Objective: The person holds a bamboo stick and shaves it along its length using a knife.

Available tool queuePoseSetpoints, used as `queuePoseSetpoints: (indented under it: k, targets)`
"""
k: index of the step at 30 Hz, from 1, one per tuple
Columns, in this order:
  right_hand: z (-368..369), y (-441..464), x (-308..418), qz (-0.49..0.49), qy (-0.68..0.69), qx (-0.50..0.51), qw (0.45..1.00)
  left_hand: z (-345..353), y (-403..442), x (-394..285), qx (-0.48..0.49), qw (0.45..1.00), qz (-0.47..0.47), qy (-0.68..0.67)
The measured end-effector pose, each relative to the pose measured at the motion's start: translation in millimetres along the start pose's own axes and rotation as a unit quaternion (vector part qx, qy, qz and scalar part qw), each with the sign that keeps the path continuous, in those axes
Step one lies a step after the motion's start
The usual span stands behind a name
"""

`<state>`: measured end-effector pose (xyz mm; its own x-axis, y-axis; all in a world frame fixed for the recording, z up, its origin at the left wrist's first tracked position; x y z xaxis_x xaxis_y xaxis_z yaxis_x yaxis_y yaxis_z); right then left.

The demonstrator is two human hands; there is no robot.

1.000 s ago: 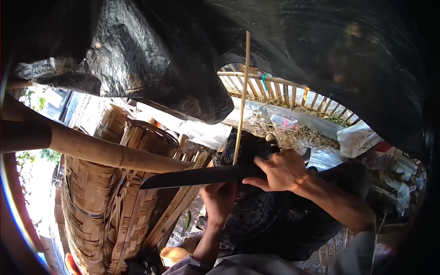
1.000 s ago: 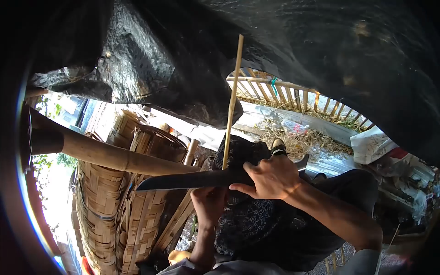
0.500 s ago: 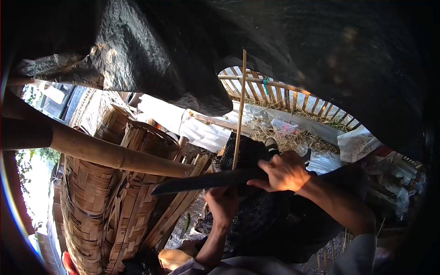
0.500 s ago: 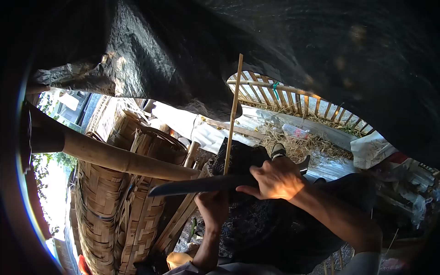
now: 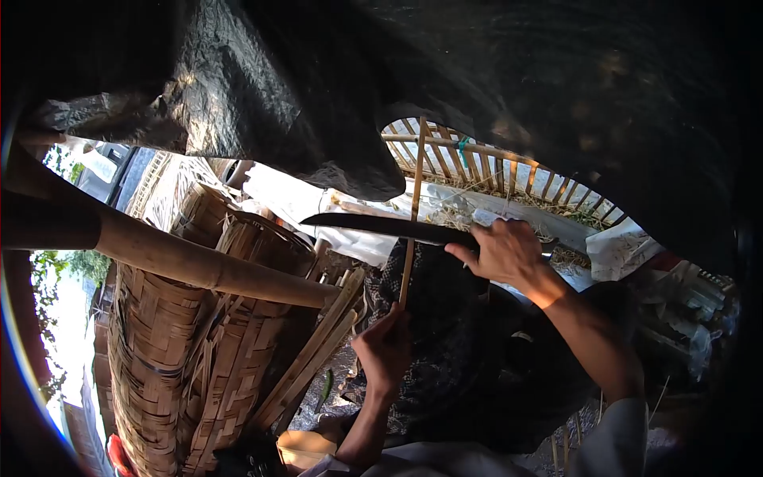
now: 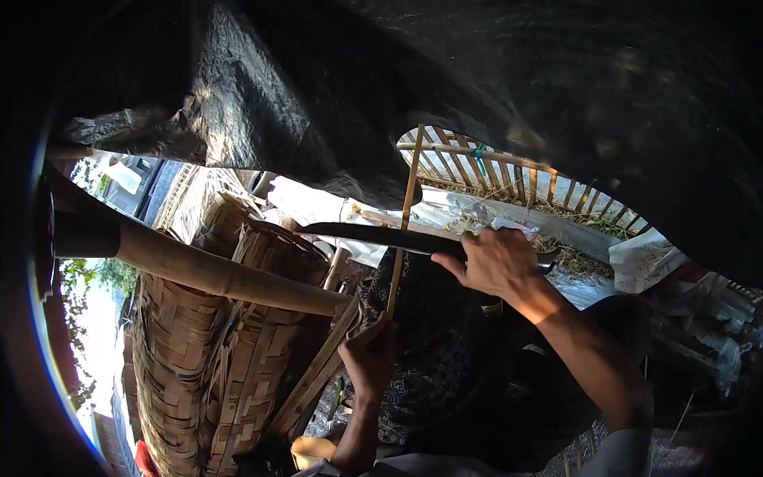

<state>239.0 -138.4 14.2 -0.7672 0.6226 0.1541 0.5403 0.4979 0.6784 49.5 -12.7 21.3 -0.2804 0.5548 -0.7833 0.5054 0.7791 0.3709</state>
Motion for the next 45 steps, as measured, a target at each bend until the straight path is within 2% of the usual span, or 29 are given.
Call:
queuePoseSetpoints:
  k: [2, 4, 6, 7, 8, 9, 10, 12, 13, 15, 16, 18, 19, 20, 22, 23, 25, 26, 29, 32, 34, 36, 38, 40, 41, 42, 44, 45]
  targets:
    - [-4, 0, -11, 0.011, 0.002, -0.025, 1.000, -3, 0, 1, 0.013, 1.000, 0.025, 0.008]
    - [-5, -8, -9, 0.045, 0.056, 0.010, 0.997, -1, 5, -2, 0.026, 0.998, 0.053, 0.016]
    - [-16, -15, 3, -0.012, 0.062, -0.037, 0.997, 1, 7, -2, 0.087, 0.990, -0.087, -0.076]
    - [-14, -18, 6, -0.001, 0.071, 0.030, 0.997, -2, 9, -2, 0.088, 0.989, -0.091, -0.075]
    - [-12, -22, 9, 0.012, 0.081, 0.099, 0.992, -5, 10, 1, 0.134, 0.977, -0.134, -0.097]
    - [-13, -23, 10, 0.012, 0.084, 0.103, 0.991, -9, 11, 5, 0.178, 0.961, -0.176, -0.117]
    - [-12, -23, 12, 0.006, 0.082, 0.117, 0.990, -14, 13, 8, 0.177, 0.961, -0.179, -0.115]
    - [-8, -24, 13, -0.004, 0.083, 0.133, 0.988, -17, 11, 12, 0.273, 0.938, -0.163, -0.137]
    - [-6, -25, 11, 0.002, 0.086, 0.121, 0.989, -21, 7, 10, 0.270, 0.938, -0.168, -0.137]
    - [-5, -24, 11, 0.005, 0.092, 0.111, 0.990, -26, -6, 6, 0.322, 0.842, -0.365, -0.231]
    - [-7, -21, 10, 0.021, 0.097, 0.123, 0.987, -26, -9, 11, 0.320, 0.843, -0.367, -0.231]
    - [-10, -19, 12, 0.034, 0.105, 0.137, 0.984, -21, -17, 20, 0.289, 0.697, -0.497, -0.428]
    - [-12, -20, 13, 0.023, 0.110, 0.119, 0.986, -20, -19, 17, 0.259, 0.651, -0.525, -0.483]
    - [-14, -22, 15, 0.013, 0.116, 0.104, 0.988, -19, -21, 12, 0.256, 0.650, -0.527, -0.484]
    - [-17, -27, 21, 0.004, 0.146, 0.121, 0.982, -19, -18, 10, 0.205, 0.781, -0.475, -0.351]
    - [-18, -26, 25, -0.006, 0.171, 0.131, 0.977, -17, -17, 9, 0.202, 0.781, -0.475, -0.352]
    - [-18, -30, 35, -0.039, 0.199, 0.134, 0.970, -16, -12, 7, 0.225, 0.897, -0.338, -0.174]
    - [-17, -31, 39, -0.037, 0.198, 0.133, 0.970, -14, -12, 9, 0.226, 0.897, -0.337, -0.173]
    - [-15, -35, 46, -0.117, 0.156, 0.078, 0.978, -10, -15, 13, 0.228, 0.903, -0.325, -0.165]
    - [-2, -27, 32, -0.080, 0.139, 0.089, 0.983, -12, -17, 12, 0.223, 0.887, -0.362, -0.182]
    - [14, -15, 18, -0.014, 0.083, 0.027, 0.996, -13, -19, 12, 0.227, 0.861, -0.403, -0.213]
    - [15, -10, 11, -0.003, 0.077, 0.045, 0.996, -10, -20, 12, 0.230, 0.863, -0.395, -0.214]
    - [9, -23, 20, -0.039, 0.128, 0.091, 0.987, -6, -13, 12, 0.237, 0.869, -0.378, -0.214]
    - [-10, -35, 39, -0.110, 0.170, 0.085, 0.976, -7, -16, 15, 0.233, 0.875, -0.371, -0.209]
    - [-9, -33, 38, -0.117, 0.161, 0.098, 0.975, -9, -18, 18, 0.235, 0.888, -0.332, -0.213]
    - [-7, -31, 38, -0.123, 0.157, 0.114, 0.973, -13, -19, 18, 0.234, 0.887, -0.337, -0.210]
    - [12, -26, 20, -0.039, 0.133, 0.019, 0.990, -19, -23, 14, 0.253, 0.829, -0.430, -0.251]
    - [20, -18, 12, -0.002, 0.103, 0.043, 0.994, -19, -24, 14, 0.254, 0.829, -0.430, -0.251]
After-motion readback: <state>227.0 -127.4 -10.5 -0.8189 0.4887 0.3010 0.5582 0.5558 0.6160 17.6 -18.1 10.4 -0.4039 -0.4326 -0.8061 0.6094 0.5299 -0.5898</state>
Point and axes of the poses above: each hand's wrist, its own y-axis towards the middle knuckle, its own z-axis out of the palm, x = y × z, the point moved 3 cm from there along y, towards the middle knuckle, and after that the axes turned 13 degrees about -x, right-handed, at the moved point
